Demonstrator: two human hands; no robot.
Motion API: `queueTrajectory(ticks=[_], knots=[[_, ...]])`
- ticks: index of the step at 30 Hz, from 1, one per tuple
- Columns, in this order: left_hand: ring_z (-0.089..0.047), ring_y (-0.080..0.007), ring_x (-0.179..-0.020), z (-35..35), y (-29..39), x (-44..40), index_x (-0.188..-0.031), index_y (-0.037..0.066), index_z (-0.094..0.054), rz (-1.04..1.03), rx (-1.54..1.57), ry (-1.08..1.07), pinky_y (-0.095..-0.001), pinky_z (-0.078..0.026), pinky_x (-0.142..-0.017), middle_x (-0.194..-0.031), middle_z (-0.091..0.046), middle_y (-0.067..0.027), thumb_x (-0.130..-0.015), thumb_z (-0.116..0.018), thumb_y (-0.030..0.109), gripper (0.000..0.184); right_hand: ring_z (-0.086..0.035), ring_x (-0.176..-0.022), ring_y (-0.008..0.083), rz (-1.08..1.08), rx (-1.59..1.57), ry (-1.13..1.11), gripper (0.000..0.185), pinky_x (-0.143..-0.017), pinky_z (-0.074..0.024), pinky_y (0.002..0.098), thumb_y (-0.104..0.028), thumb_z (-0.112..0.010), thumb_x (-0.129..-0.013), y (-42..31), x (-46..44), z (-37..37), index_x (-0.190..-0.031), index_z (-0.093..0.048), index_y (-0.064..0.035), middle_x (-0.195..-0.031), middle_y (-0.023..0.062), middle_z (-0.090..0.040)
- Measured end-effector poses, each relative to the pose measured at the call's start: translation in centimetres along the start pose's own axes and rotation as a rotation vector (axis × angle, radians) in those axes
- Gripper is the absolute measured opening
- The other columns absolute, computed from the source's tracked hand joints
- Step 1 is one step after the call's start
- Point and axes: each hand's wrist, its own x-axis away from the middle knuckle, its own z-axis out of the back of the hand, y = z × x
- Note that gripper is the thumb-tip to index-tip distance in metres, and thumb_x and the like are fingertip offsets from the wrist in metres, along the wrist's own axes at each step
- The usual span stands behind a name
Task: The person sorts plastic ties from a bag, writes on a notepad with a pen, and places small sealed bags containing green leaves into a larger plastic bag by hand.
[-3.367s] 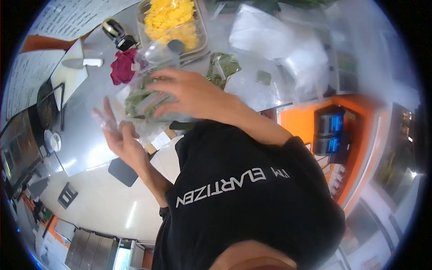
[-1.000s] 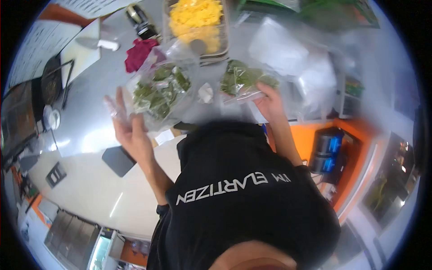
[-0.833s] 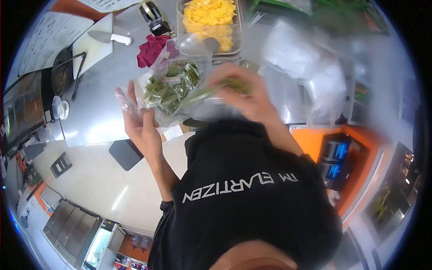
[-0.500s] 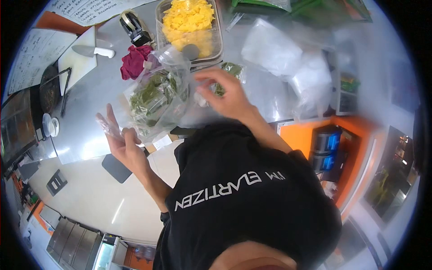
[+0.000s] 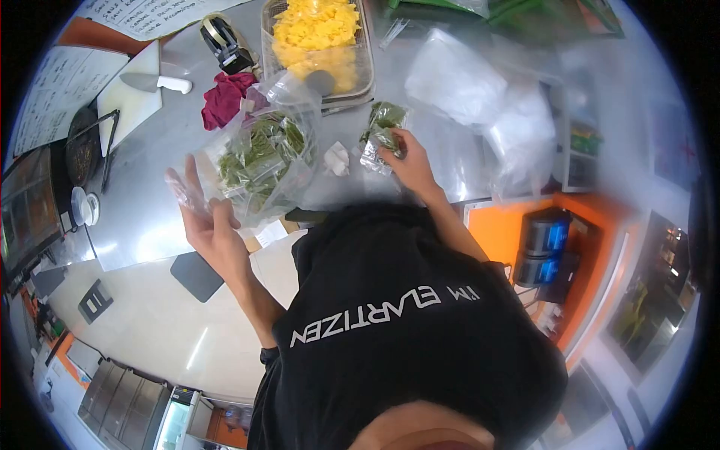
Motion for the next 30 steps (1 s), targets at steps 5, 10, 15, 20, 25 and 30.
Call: queueTrajectory(ticks=[5,10,15,20,25,30], knots=[[-0.045,-0.0004,-0.061,0.1,-0.3,0.0,-0.16,0.002,-0.029,0.005,0.027,-0.005,-0.0167,-0.035,-0.052,-0.154,-0.051,-0.0175,-0.081,-0.052,-0.004,0.082,-0.065,-0.097,0.0251,-0.355,-0.862,-0.129,0.05,-0.087,-0.0525,0.0375,-0.003,-0.065,-0.09,-0.6,0.4,2.7,-0.138,-0.05,-0.0069,-0.127,0.0144,-0.063],[-0.042,-0.0007,-0.059,-0.3,-0.3,0.3,-0.161,0.003,-0.028,0.007,0.044,-0.014,-0.0167,-0.035,-0.051,-0.155,-0.05,-0.0176,-0.082,-0.052,-0.004,0.083,-0.067,-0.098,0.0248,-0.338,-1.19,-0.225,0.064,-0.072,-0.0542,0.0333,0.002,-0.061,-0.088,-5.1,1.0,4.8,-0.146,-0.037,-0.0108,-0.133,0.0163,-0.058],[-0.041,-0.0006,-0.059,0.0,-0.9,0.3,-0.161,0.003,-0.027,0.008,0.079,-0.022,-0.0162,-0.034,-0.051,-0.155,-0.049,-0.0174,-0.082,-0.052,-0.004,0.083,-0.066,-0.101,0.0232,0.19,-0.799,-0.195,0.064,-0.055,-0.051,0.0263,0.006,-0.064,-0.087,-17.4,1.1,2.7,-0.142,-0.036,-0.0106,-0.136,0.0179,-0.053],[-0.042,-0.001,-0.061,-0.2,0.2,0.6,-0.161,0.002,-0.028,0.012,0.03,-0.037,-0.0159,-0.035,-0.053,-0.155,-0.05,-0.0165,-0.082,-0.052,-0.005,0.083,-0.053,-0.126,0.0316,0.806,-0.482,-0.076,0.061,-0.109,-0.0426,0.0435,-0.003,-0.075,-0.079,-21.3,-2.4,-5.0,-0.132,-0.046,-0.0089,-0.133,0.0177,-0.054],[-0.044,-0.0009,-0.062,0.7,0.0,0.8,-0.161,0.002,-0.028,0.006,0.022,0.006,-0.0158,-0.036,-0.054,-0.155,-0.049,-0.0177,-0.081,-0.051,-0.006,0.084,-0.05,-0.134,0.0363,0.682,-0.257,-0.356,0.045,-0.111,-0.0411,0.0435,-0.002,-0.075,-0.08,-22.1,-0.9,-4.2,-0.122,-0.058,-0.0064,-0.145,0.0184,-0.05],[-0.045,-0.0004,-0.063,0.9,-1.0,0.3,-0.161,0.001,-0.027,-0.001,0.044,0.022,-0.0156,-0.036,-0.053,-0.155,-0.048,-0.0214,-0.081,-0.051,-0.008,0.084,-0.071,-0.101,0.0252,0.515,-0.542,0.008,0.029,-0.091,-0.0546,0.0365,-0.007,-0.074,-0.089,-11.8,-2.6,-0.4,-0.114,-0.061,0.0007,-0.115,0.0174,-0.07]])
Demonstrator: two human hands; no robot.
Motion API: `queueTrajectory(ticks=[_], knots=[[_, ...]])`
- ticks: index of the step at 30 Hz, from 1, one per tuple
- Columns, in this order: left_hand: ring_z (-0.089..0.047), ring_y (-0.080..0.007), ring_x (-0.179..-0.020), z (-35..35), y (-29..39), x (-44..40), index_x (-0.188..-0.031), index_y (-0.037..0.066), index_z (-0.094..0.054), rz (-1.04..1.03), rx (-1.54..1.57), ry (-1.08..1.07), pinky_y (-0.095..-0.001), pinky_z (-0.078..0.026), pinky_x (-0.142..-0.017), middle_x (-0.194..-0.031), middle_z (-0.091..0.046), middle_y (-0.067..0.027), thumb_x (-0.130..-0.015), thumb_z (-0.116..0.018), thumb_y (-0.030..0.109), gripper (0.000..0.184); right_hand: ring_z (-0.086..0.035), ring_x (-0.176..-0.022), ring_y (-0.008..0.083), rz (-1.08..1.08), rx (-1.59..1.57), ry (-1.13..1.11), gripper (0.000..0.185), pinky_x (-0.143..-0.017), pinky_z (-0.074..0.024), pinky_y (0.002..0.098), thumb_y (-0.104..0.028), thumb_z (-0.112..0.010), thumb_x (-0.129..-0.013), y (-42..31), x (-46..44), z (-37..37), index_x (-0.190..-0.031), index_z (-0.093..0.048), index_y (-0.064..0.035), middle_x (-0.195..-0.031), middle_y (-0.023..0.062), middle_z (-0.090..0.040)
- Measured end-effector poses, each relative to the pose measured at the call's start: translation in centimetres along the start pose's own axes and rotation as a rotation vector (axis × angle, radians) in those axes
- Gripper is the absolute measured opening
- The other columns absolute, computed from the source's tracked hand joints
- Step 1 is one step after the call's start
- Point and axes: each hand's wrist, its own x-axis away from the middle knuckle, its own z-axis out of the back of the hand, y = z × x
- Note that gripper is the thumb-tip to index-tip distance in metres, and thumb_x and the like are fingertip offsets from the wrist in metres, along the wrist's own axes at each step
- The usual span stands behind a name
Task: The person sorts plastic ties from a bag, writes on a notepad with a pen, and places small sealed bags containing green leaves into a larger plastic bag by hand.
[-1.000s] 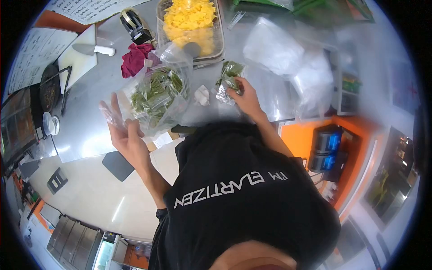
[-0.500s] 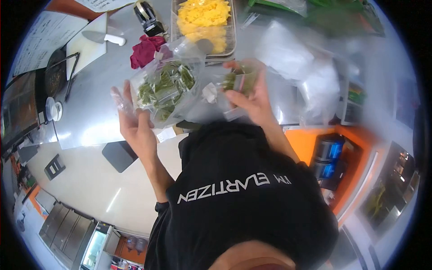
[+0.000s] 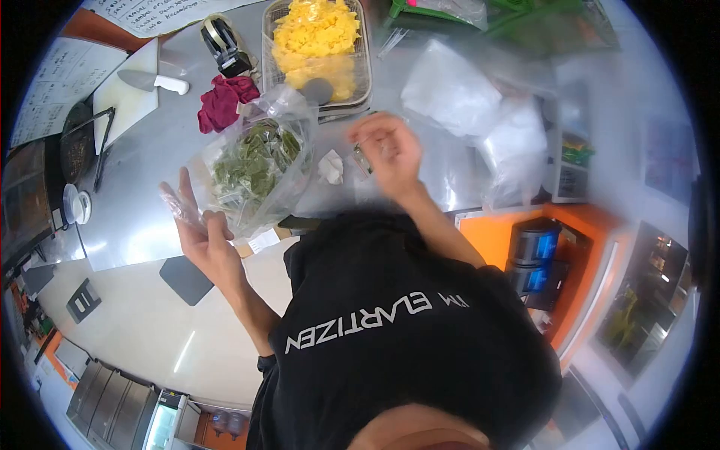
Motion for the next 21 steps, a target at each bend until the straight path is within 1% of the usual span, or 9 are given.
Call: queueTrajectory(ticks=[2,5,8,11,14,17,20,21], knots=[[-0.045,0.0001,-0.063,-0.2,0.0,-0.2,-0.161,0.002,-0.027,0.001,-0.002,-0.001,-0.0158,-0.035,-0.052,-0.155,-0.049,-0.0203,-0.081,-0.05,-0.007,0.084,-0.069,-0.102,0.0292,-0.354,0.262,0.095,0.032,-0.092,-0.0537,0.0378,-0.006,-0.075,-0.088,1.4,-0.6,3.3,-0.116,-0.061,-0.0001,-0.115,0.0175,-0.069],[-0.044,0.0009,-0.063,-0.9,-0.1,-0.6,-0.161,0.005,-0.028,0.006,-0.006,-0.019,-0.0161,-0.035,-0.052,-0.155,-0.05,-0.0176,-0.082,-0.05,-0.005,0.083,-0.066,-0.105,0.0347,-0.058,0.979,-0.015,0.037,-0.094,-0.0519,0.0393,-0.004,-0.078,-0.084,5.7,0.5,6.6,-0.117,-0.061,-0.0015,-0.113,0.0168,-0.068],[-0.043,0.0007,-0.063,-1.2,0.4,-0.7,-0.161,0.005,-0.028,0.013,-0.028,-0.032,-0.016,-0.035,-0.052,-0.155,-0.05,-0.0171,-0.082,-0.051,-0.005,0.083,-0.063,-0.108,0.0392,-0.14,0.913,-0.085,0.041,-0.096,-0.0497,0.0416,-0.002,-0.079,-0.081,7.8,2.0,7.8,-0.118,-0.06,-0.003,-0.114,0.0162,-0.066],[-0.043,0.0004,-0.062,-1.0,0.5,-0.6,-0.161,0.005,-0.028,0.017,-0.038,-0.024,-0.016,-0.035,-0.052,-0.155,-0.05,-0.0168,-0.082,-0.051,-0.004,0.083,-0.064,-0.105,0.0392,-0.27,0.845,-0.044,0.042,-0.093,-0.0504,0.0418,-0.003,-0.08,-0.08,8.9,3.1,8.7,-0.117,-0.059,-0.0023,-0.114,0.0156,-0.066],[-0.042,0.0003,-0.062,-0.9,0.2,-0.4,-0.161,0.005,-0.028,0.024,-0.032,-0.016,-0.0161,-0.035,-0.052,-0.155,-0.05,-0.0167,-0.082,-0.051,-0.004,0.083,-0.067,-0.099,0.0337,-0.287,0.75,0.004,0.039,-0.087,-0.0522,0.0367,-0.002,-0.08,-0.082,8.6,4.0,9.2,-0.114,-0.059,-0.002,-0.111,0.014,-0.068],[-0.042,0.0006,-0.062,-0.7,0.1,-0.2,-0.161,0.005,-0.028,0.017,-0.034,-0.019,-0.016,-0.035,-0.053,-0.155,-0.05,-0.0169,-0.082,-0.051,-0.004,0.083,-0.069,-0.092,0.0261,-0.458,0.486,0.043,0.037,-0.081,-0.0531,0.0302,0.0,-0.08,-0.083,8.5,4.6,10.5,-0.114,-0.06,-0.0025,-0.109,0.0121,-0.069],[-0.042,0.0007,-0.062,-1.0,0.0,-0.4,-0.161,0.005,-0.028,0.013,-0.021,-0.03,-0.0158,-0.035,-0.053,-0.155,-0.05,-0.0176,-0.082,-0.051,-0.005,0.084,-0.071,-0.097,0.024,-0.567,0.308,0.088,0.03,-0.08,-0.0564,0.0361,-0.006,-0.076,-0.088,8.0,4.9,11.4,-0.114,-0.061,-0.0019,-0.111,0.0131,-0.071],[-0.042,0.0006,-0.062,-1.0,0.0,-0.4,-0.161,0.005,-0.028,0.011,-0.011,-0.035,-0.0158,-0.035,-0.053,-0.155,-0.049,-0.018,-0.081,-0.051,-0.005,0.084,-0.071,-0.098,0.026,-0.606,0.148,0.103,0.03,-0.079,-0.0576,0.0364,-0.006,-0.074,-0.091,7.3,4.7,11.2,-0.117,-0.059,-0.0021,-0.111,0.0134,-0.071]])
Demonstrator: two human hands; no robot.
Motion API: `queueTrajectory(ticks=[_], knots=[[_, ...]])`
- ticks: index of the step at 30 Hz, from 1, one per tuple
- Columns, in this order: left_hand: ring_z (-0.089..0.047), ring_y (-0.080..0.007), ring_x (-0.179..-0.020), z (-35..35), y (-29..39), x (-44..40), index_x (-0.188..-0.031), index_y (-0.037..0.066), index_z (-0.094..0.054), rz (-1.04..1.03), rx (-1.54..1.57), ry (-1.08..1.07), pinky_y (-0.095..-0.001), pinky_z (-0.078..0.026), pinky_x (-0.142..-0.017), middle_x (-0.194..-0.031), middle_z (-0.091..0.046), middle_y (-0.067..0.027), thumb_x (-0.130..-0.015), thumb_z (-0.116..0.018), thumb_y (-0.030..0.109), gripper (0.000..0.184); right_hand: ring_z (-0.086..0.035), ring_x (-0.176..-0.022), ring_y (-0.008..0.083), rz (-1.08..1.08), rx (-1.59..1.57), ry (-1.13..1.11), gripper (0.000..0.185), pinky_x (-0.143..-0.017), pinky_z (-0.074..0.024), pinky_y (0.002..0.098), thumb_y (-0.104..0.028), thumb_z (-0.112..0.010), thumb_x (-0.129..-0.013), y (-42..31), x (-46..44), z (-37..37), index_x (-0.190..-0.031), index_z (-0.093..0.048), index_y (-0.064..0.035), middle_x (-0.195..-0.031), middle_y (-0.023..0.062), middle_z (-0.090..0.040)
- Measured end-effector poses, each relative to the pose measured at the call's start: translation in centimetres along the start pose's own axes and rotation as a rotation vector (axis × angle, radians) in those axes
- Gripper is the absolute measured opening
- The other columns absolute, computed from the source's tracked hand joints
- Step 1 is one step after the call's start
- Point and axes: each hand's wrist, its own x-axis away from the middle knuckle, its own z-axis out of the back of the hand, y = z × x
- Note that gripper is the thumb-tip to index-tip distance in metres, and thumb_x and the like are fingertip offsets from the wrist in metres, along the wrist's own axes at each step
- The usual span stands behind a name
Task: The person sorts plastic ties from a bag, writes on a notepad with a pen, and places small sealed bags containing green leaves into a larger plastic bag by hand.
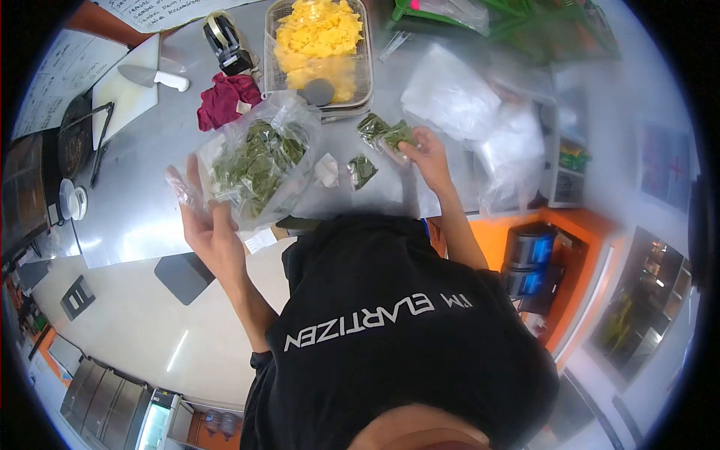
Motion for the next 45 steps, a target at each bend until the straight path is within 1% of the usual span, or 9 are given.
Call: queueTrajectory(ticks=[5,12,15,21,30,33,36,40,45], knots=[[-0.041,0.0002,-0.061,-0.3,0.0,0.2,-0.161,0.004,-0.028,0.013,0.043,-0.009,-0.0158,-0.034,-0.053,-0.155,-0.049,-0.0187,-0.081,-0.051,-0.005,0.084,-0.072,-0.103,0.034,-0.127,-0.571,-0.152,0.033,-0.076,-0.0623,0.042,-0.01,-0.062,-0.101,-6.2,1.8,-1.0,-0.13,-0.052,-0.001,-0.114,0.0156,-0.07],[-0.043,0.0004,-0.062,-0.8,1.0,0.6,-0.161,0.003,-0.027,0.044,0.041,-0.01,-0.0157,-0.034,-0.052,-0.154,-0.051,-0.0167,-0.081,-0.049,-0.006,0.084,-0.07,-0.1,0.0165,0.295,-0.158,-0.391,0.03,-0.081,-0.0594,0.0314,-0.01,-0.069,-0.098,-17.8,3.4,-12.1,-0.126,-0.06,-0.0017,-0.111,0.0105,-0.07],[-0.044,0.0006,-0.063,-0.9,1.5,0.9,-0.161,0.003,-0.027,0.052,0.012,0.0,-0.0156,-0.035,-0.052,-0.154,-0.051,-0.0166,-0.082,-0.05,-0.004,0.083,-0.07,-0.101,0.0177,0.156,-0.161,-0.482,0.034,-0.086,-0.0569,0.0298,-0.012,-0.071,-0.097,-19.2,3.2,-16.8,-0.126,-0.061,-0.0006,-0.113,0.0119,-0.07],[-0.043,-0.0004,-0.06,0.1,1.0,1.0,-0.161,0.002,-0.026,0.033,0.014,0.023,-0.0157,-0.037,-0.052,-0.154,-0.05,-0.0186,-0.082,-0.051,-0.003,0.083,-0.071,-0.103,0.0222,0.322,0.38,-0.517,0.036,-0.086,-0.0572,0.0333,-0.015,-0.069,-0.098,-16.9,2.4,-18.3,-0.13,-0.062,0.0006,-0.118,0.0182,-0.07],[-0.041,-0.001,-0.059,0.0,0.4,0.0,-0.161,0.002,-0.027,0.003,0.021,0.04,-0.0165,-0.035,-0.051,-0.155,-0.049,-0.0189,-0.083,-0.051,-0.004,0.082,-0.069,-0.099,0.0223,0.128,-0.034,-0.276,0.039,-0.084,-0.0568,0.0308,-0.011,-0.072,-0.094,-13.1,0.7,-9.2,-0.131,-0.063,-0.0043,-0.122,0.0127,-0.068],[-0.041,-0.0008,-0.06,0.0,0.4,-0.3,-0.161,0.003,-0.027,0.001,0.012,0.023,-0.0166,-0.035,-0.051,-0.155,-0.049,-0.0186,-0.083,-0.051,-0.003,0.082,-0.067,-0.1,0.029,0.403,0.73,-0.248,0.044,-0.089,-0.0551,0.036,-0.01,-0.076,-0.086,-6.8,-0.5,-6.3,-0.128,-0.064,-0.0083,-0.116,0.0118,-0.068],[-0.042,-0.0009,-0.06,-0.1,0.5,-0.5,-0.161,0.003,-0.027,0.0,0.007,-0.005,-0.0167,-0.035,-0.051,-0.154,-0.05,-0.0183,-0.084,-0.052,-0.002,0.081,-0.061,-0.106,0.0339,0.574,0.864,-0.352,0.049,-0.097,-0.0497,0.0404,-0.01,-0.08,-0.079,-1.8,1.9,-6.5,-0.125,-0.065,-0.0098,-0.117,0.012,-0.065],[-0.043,-0.0011,-0.061,0.0,0.8,-0.2,-0.161,0.003,-0.027,0.008,-0.016,-0.013,-0.017,-0.035,-0.052,-0.153,-0.051,-0.0178,-0.084,-0.053,-0.001,0.081,-0.05,-0.122,0.0349,0.193,0.665,-0.486,0.032,-0.103,-0.0434,0.0435,-0.014,-0.082,-0.077,0.0,2.2,-5.5,-0.106,-0.069,-0.0069,-0.131,0.012,-0.056],[-0.044,-0.0018,-0.062,-0.1,0.9,-0.1,-0.161,0.003,-0.028,0.012,0.01,-0.009,-0.0173,-0.036,-0.053,-0.153,-0.052,-0.0176,-0.084,-0.055,-0.001,0.082,-0.049,-0.124,0.0416,0.54,0.762,0.069,0.024,-0.103,-0.0412,0.052,-0.01,-0.079,-0.076,-1.6,0.0,-5.9,-0.099,-0.073,-0.009,-0.126,0.0167,-0.057]])
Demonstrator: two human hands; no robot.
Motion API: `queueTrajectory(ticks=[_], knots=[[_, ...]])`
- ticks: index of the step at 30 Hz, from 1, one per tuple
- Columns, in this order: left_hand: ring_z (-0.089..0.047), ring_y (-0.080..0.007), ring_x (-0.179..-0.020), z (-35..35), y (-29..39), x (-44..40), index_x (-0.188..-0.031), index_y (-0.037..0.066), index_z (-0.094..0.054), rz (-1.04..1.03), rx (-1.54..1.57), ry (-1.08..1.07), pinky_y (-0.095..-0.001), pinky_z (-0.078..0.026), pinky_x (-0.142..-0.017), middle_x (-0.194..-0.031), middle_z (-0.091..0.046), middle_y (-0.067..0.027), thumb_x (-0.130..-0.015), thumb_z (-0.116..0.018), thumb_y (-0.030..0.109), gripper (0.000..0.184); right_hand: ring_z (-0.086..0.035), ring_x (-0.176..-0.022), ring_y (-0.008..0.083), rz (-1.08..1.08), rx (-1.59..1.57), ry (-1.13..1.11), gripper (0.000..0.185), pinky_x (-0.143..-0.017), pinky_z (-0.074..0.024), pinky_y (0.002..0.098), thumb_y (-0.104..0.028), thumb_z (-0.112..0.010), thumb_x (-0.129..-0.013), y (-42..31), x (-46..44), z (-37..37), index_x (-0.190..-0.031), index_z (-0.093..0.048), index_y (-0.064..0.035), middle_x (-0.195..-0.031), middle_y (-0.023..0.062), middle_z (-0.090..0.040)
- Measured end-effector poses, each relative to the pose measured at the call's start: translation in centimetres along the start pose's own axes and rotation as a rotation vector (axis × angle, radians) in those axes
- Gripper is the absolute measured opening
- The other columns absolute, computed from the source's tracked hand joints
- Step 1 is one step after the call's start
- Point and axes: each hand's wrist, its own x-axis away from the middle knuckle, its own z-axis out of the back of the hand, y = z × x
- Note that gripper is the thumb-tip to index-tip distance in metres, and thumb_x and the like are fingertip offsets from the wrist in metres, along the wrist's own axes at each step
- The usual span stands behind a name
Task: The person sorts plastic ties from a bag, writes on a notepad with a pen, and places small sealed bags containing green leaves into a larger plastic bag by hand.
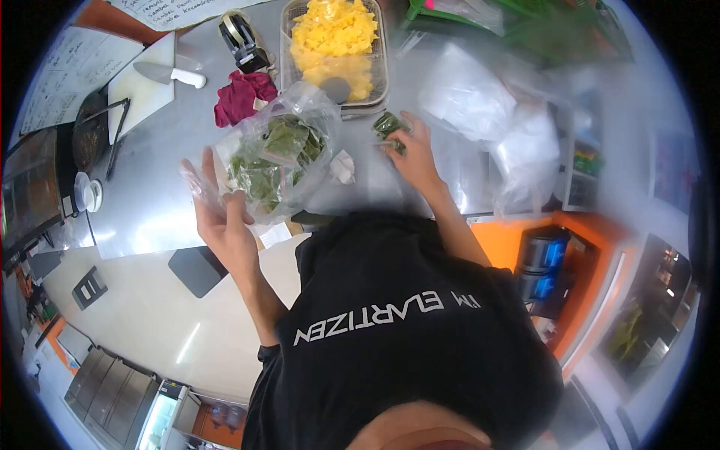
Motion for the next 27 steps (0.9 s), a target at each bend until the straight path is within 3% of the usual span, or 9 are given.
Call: queueTrajectory(ticks=[4,7,10,16,18,20,23,25,27], knots=[[-0.045,-0.0026,-0.063,-0.4,0.4,0.1,-0.161,0.003,-0.028,0.004,0.047,-0.024,-0.0176,-0.037,-0.053,-0.153,-0.051,-0.0185,-0.086,-0.057,0.0,0.081,-0.057,-0.113,0.0373,0.01,0.103,0.044,0.022,-0.099,-0.0445,0.0494,-0.014,-0.083,-0.078,1.8,-1.4,-2.4,-0.094,-0.07,-0.0061,-0.123,0.0116,-0.062],[-0.046,-0.0033,-0.064,-0.6,1.0,0.4,-0.161,0.002,-0.028,0.007,0.066,-0.025,-0.0181,-0.038,-0.054,-0.153,-0.051,-0.0193,-0.088,-0.059,0.0,0.079,-0.064,-0.101,0.0318,-0.18,-0.014,-0.295,0.02,-0.093,-0.0485,0.0421,-0.012,-0.083,-0.079,1.4,-2.3,-0.7,-0.093,-0.069,-0.0059,-0.114,0.0112,-0.065],[-0.047,-0.0039,-0.064,-0.3,1.2,0.2,-0.16,-0.001,-0.028,0.014,0.046,-0.043,-0.0185,-0.039,-0.054,-0.153,-0.051,-0.0198,-0.091,-0.061,0.002,0.077,-0.067,-0.092,0.0246,-0.275,-0.359,-0.275,0.019,-0.089,-0.0494,0.0349,-0.008,-0.083,-0.079,-4.4,-4.4,5.3,-0.09,-0.068,-0.0049,-0.106,0.0097,-0.066],[-0.049,-0.0028,-0.064,-0.8,1.8,0.3,-0.158,-0.001,-0.033,0.01,0.033,-0.104,-0.0184,-0.042,-0.054,-0.151,-0.054,-0.0165,-0.095,-0.061,0.003,0.07,-0.062,-0.104,0.0207,0.358,-0.887,0.143,0.023,-0.093,-0.0473,0.0337,-0.005,-0.086,-0.076,-17.6,-8.7,9.9,-0.087,-0.067,-0.0044,-0.106,0.0098,-0.065],[-0.047,-0.0042,-0.064,-1.2,2.3,0.5,-0.157,-0.005,-0.031,-0.019,0.016,-0.114,-0.0184,-0.039,-0.056,-0.155,-0.048,-0.022,-0.097,-0.059,0.006,0.068,-0.064,-0.104,0.027,0.501,-0.872,-0.024,0.023,-0.094,-0.0487,0.0375,-0.013,-0.084,-0.08,-19.1,-9.7,6.4,-0.09,-0.066,-0.0029,-0.107,0.0165,-0.064],[-0.047,-0.0047,-0.063,-1.0,2.3,0.5,-0.157,-0.005,-0.03,-0.051,0.053,-0.106,-0.0186,-0.04,-0.057,-0.155,-0.047,-0.0228,-0.098,-0.058,0.006,0.067,-0.063,-0.112,0.0359,0.402,-0.509,-0.492,0.04,-0.098,-0.0485,0.0427,-0.024,-0.08,-0.085,-18.5,-9.5,3.5,-0.113,-0.065,0.001,-0.118,0.0244,-0.063],[-0.049,-0.0028,-0.06,-0.5,2.0,0.4,-0.157,-0.002,-0.035,-0.07,0.142,-0.146,-0.0174,-0.044,-0.056,-0.156,-0.048,-0.0176,-0.099,-0.057,0.003,0.062,-0.057,-0.125,0.0414,0.238,-0.396,-0.639,0.068,-0.107,-0.0449,0.0458,-0.034,-0.076,-0.088,-15.9,-8.0,2.0,-0.138,-0.051,0.0044,-0.136,0.0269,-0.057],[-0.05,-0.003,-0.06,-1.1,3.1,1.3,-0.157,-0.001,-0.034,-0.019,0.239,-0.18,-0.0179,-0.045,-0.056,-0.157,-0.046,-0.0185,-0.099,-0.057,0.003,0.063,-0.049,-0.137,0.043,0.2,-0.151,-0.377,0.085,-0.115,-0.0387,0.0448,-0.037,-0.077,-0.088,-14.7,-7.2,2.9,-0.15,-0.038,0.0059,-0.147,0.0296,-0.049],[-0.056,-0.0061,-0.072,-1.6,4.2,2.8,-0.14,0.0,-0.055,0.024,0.152,-0.272,-0.0235,-0.048,-0.062,-0.128,-0.065,-0.013,-0.097,-0.063,0.003,0.044,-0.044,-0.142,0.0413,0.048,-0.158,-0.445,0.083,-0.119,-0.0341,0.0437,-0.038,-0.076,-0.089,-14.8,-7.7,9.7,-0.149,-0.039,0.0063,-0.151,0.0297,-0.045]])
